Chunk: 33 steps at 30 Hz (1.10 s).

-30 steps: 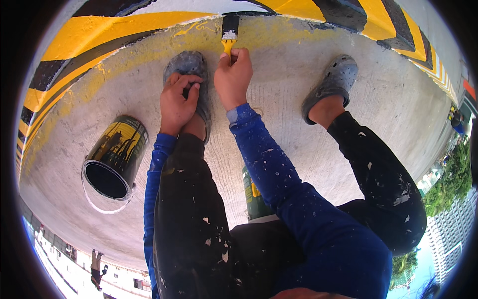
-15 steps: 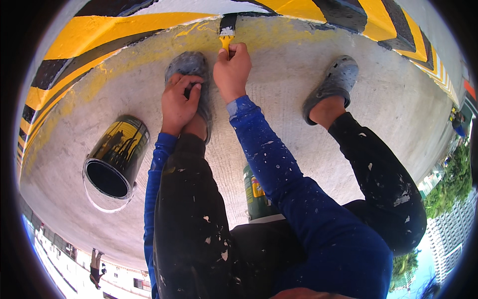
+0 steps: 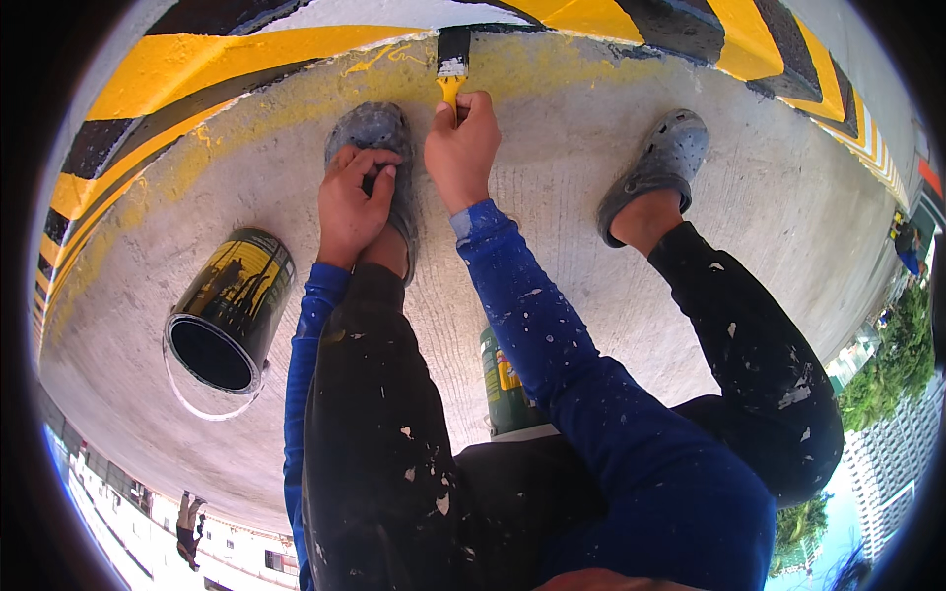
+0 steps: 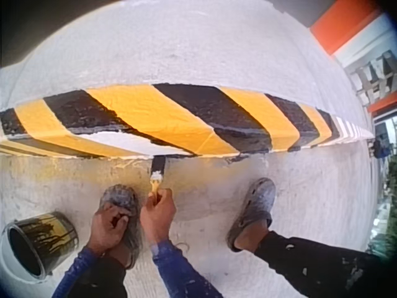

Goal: The person paints black and yellow diagonal safety stripes on a concrete curb using a paintbrush and two paint cans. They repeatedly dip the brush into black and yellow paint, applying alternating stripes along the curb edge.

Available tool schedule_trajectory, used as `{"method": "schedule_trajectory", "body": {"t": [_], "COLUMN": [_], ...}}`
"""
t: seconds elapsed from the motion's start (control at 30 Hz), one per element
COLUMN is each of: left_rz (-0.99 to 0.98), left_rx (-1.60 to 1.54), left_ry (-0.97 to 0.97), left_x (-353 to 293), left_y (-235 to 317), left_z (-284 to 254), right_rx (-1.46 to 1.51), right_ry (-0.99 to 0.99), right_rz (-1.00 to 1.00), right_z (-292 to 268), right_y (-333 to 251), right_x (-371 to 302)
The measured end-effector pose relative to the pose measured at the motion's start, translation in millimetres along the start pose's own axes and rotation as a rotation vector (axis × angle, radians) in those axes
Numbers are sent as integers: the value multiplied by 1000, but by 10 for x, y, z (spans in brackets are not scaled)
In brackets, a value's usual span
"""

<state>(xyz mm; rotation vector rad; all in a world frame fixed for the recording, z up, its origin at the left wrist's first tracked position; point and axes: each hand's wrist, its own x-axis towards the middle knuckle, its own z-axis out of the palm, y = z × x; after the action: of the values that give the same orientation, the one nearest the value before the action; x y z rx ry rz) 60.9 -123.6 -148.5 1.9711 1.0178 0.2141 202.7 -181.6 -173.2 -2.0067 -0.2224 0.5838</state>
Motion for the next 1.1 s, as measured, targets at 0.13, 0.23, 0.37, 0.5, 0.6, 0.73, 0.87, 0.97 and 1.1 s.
{"method": "schedule_trajectory", "body": {"t": [0.13, 0.23, 0.37, 0.5, 0.6, 0.73, 0.87, 0.97, 1.1], "left_rz": [17, -40, 4, -24, -39, -32, -11, -38, -40], "left_rx": [8, -25, 3, -13, -22, -12, -36, -52, -33], "left_ry": [0, -5, -6, -3, 0, 0, -2, -1, -3], "left_x": [-2, 7, -4, 1, 14, -14, -6, 10, -6], "left_y": [-8, 7, -22, 15, 44, -38, -17, 23, 5], "left_z": [-4, 15, -2, -6, -11, 22, 1, -1, -13], "right_rx": [-9, -19, -8, -5, 39, 10, 68, 45, 62], "right_ry": [9, 10, 31, 38, 22, 21, 81, 93, 86], "right_rz": [-26, -12, -14, 9, 61, 98, 103, 96, 114], "right_z": [21, 44, -53, -176, -128, -252, -425, -428, -402], "right_y": [28, 46, 50, 44, 158, 189, 375, 395, 328], "right_x": [56, 77, -30, 48, 223, 132, 202, 364, 392]}}
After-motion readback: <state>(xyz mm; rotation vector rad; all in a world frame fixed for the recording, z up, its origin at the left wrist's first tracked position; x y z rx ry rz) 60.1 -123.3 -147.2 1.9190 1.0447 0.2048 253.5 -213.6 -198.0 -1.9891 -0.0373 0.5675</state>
